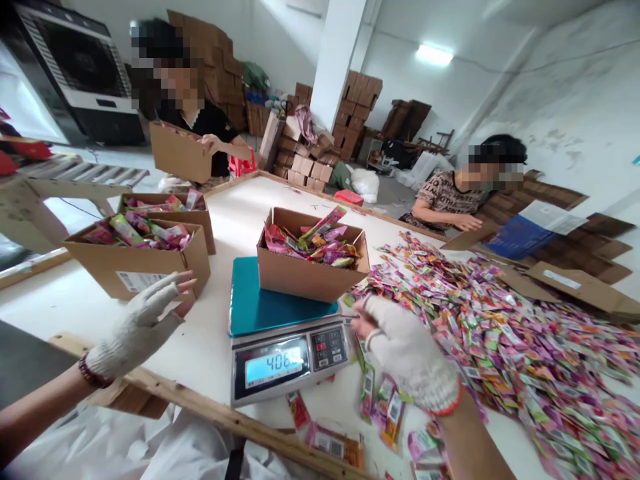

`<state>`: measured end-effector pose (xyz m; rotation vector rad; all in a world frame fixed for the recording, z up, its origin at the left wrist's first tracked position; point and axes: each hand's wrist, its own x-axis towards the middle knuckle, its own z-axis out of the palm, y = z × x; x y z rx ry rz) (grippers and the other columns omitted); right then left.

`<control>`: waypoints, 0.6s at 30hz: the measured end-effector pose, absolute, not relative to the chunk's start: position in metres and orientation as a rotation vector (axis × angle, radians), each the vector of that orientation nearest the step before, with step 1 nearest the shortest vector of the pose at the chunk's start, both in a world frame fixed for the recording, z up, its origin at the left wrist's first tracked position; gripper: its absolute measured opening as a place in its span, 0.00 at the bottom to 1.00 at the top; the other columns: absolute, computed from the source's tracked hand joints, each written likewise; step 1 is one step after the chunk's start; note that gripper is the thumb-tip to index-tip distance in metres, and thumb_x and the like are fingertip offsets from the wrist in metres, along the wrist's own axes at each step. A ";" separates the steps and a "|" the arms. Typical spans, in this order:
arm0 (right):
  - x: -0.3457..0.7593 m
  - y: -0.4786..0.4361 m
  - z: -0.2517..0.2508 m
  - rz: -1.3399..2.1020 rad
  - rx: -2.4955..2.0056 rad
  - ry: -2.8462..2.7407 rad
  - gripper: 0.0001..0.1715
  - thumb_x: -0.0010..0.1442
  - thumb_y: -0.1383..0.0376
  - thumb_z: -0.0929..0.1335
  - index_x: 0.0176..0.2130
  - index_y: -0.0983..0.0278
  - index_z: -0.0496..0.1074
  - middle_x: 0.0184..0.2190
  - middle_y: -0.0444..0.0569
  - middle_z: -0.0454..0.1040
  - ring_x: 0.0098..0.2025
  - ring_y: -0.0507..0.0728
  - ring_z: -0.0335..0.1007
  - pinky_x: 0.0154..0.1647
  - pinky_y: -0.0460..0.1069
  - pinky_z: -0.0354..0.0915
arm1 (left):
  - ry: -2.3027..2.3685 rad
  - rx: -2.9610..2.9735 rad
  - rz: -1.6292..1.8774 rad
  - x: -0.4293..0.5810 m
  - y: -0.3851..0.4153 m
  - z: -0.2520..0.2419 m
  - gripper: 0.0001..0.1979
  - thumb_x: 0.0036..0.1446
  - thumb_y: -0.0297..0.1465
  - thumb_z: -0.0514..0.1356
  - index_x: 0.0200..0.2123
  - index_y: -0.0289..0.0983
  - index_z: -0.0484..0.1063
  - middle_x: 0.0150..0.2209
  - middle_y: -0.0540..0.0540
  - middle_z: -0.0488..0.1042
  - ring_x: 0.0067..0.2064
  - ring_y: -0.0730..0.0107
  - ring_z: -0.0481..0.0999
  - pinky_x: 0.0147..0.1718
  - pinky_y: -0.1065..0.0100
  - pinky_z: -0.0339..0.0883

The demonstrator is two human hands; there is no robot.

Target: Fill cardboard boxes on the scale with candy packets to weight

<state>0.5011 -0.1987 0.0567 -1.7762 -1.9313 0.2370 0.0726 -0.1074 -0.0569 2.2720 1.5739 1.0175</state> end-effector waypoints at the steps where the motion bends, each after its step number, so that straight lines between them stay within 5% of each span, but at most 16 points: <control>1: 0.500 -0.187 0.069 0.087 -1.667 -1.897 0.10 0.68 0.52 0.70 0.45 0.51 0.77 0.40 0.48 0.79 0.40 0.61 0.77 0.43 0.58 0.77 | 1.515 2.360 1.088 0.094 -0.107 -0.030 0.22 0.67 0.44 0.51 0.56 0.42 0.74 0.66 0.39 0.71 0.66 0.56 0.72 0.67 0.54 0.67; 4: 0.483 -0.145 0.096 -0.270 -1.416 -1.844 0.19 0.65 0.53 0.71 0.53 0.57 0.76 0.54 0.54 0.76 0.61 0.67 0.72 0.65 0.65 0.68 | 1.219 2.676 1.097 0.162 -0.105 0.049 0.21 0.67 0.40 0.53 0.59 0.45 0.73 0.68 0.41 0.68 0.69 0.52 0.68 0.69 0.48 0.65; 6: 0.470 -0.119 0.105 -0.206 -1.369 -1.918 0.20 0.61 0.55 0.72 0.50 0.60 0.79 0.57 0.57 0.74 0.67 0.68 0.66 0.69 0.64 0.63 | 1.130 2.804 1.011 0.203 -0.101 0.084 0.18 0.67 0.38 0.54 0.56 0.42 0.75 0.63 0.38 0.71 0.65 0.51 0.72 0.64 0.47 0.71; 9: 0.461 -0.097 0.110 0.173 -1.269 -1.894 0.13 0.60 0.55 0.72 0.36 0.62 0.80 0.53 0.55 0.77 0.59 0.65 0.74 0.61 0.58 0.71 | 1.219 2.881 0.731 0.245 -0.090 0.100 0.17 0.64 0.41 0.59 0.50 0.38 0.75 0.51 0.34 0.77 0.53 0.48 0.79 0.52 0.48 0.76; 12: 0.471 -0.099 0.111 0.369 -1.113 -1.556 0.14 0.58 0.54 0.74 0.37 0.62 0.80 0.49 0.52 0.80 0.51 0.60 0.78 0.54 0.55 0.73 | 1.386 2.849 0.469 0.261 -0.078 0.094 0.25 0.60 0.47 0.64 0.53 0.37 0.73 0.46 0.34 0.79 0.48 0.45 0.81 0.45 0.50 0.76; 18: 0.548 -0.122 0.084 0.259 -1.098 -1.041 0.17 0.60 0.48 0.71 0.34 0.58 0.74 0.38 0.50 0.79 0.40 0.59 0.78 0.49 0.57 0.77 | 1.330 2.927 0.148 0.253 -0.072 0.095 0.13 0.63 0.37 0.61 0.44 0.38 0.81 0.45 0.34 0.82 0.51 0.46 0.82 0.47 0.54 0.74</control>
